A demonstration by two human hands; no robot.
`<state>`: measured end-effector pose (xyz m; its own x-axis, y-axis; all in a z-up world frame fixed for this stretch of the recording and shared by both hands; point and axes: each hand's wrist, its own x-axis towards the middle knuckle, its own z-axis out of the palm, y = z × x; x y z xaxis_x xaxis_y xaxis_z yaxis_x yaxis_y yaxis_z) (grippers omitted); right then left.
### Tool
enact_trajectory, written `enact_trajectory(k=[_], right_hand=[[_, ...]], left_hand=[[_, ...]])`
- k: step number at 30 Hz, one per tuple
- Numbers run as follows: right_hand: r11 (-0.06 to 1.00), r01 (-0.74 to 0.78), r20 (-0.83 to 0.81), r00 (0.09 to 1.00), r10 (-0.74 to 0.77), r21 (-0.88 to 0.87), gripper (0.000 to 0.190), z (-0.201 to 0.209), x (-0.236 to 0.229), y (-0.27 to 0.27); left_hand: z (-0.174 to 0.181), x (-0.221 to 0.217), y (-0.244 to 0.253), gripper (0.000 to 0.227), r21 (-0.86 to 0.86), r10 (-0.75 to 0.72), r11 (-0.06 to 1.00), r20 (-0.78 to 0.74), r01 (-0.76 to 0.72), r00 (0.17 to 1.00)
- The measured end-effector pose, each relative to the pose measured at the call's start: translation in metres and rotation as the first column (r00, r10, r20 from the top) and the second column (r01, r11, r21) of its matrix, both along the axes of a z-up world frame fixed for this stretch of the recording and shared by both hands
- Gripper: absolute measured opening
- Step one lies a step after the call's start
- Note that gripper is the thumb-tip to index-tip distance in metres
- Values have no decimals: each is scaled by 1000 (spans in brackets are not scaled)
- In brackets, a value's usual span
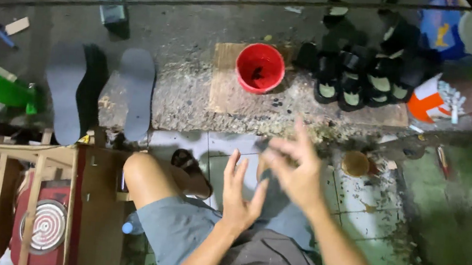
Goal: Applying glue to small shoe components manually at a workbench.
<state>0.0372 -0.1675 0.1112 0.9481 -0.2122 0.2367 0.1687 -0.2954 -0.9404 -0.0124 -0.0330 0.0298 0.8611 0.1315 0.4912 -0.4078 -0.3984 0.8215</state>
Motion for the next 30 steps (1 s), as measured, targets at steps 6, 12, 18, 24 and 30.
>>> enact_trajectory(k=[6,12,18,24,30], right_hand=[[902,-377,-135,925,355,-209,83,-13,26,23],[603,-154,-10,972,235,-783,38,-25,160,-4],[578,-358,-409,912,46,-734,83,-28,187,1],[846,-308,-242,945,219,-435,64,-23,177,-15],[861,-272,-85,962,261,-430,57,-27,127,-26]], left_hand=[[-2,-5,46,55,-286,-60,958,-188,4,980],[-42,-21,68,45,-888,-518,303,-457,-344,723],[-50,-34,79,45,-855,-464,369,-508,-363,726],[-43,-13,94,71,-805,-303,534,-470,-261,829],[15,7,79,66,-747,-151,641,-344,-173,927]])
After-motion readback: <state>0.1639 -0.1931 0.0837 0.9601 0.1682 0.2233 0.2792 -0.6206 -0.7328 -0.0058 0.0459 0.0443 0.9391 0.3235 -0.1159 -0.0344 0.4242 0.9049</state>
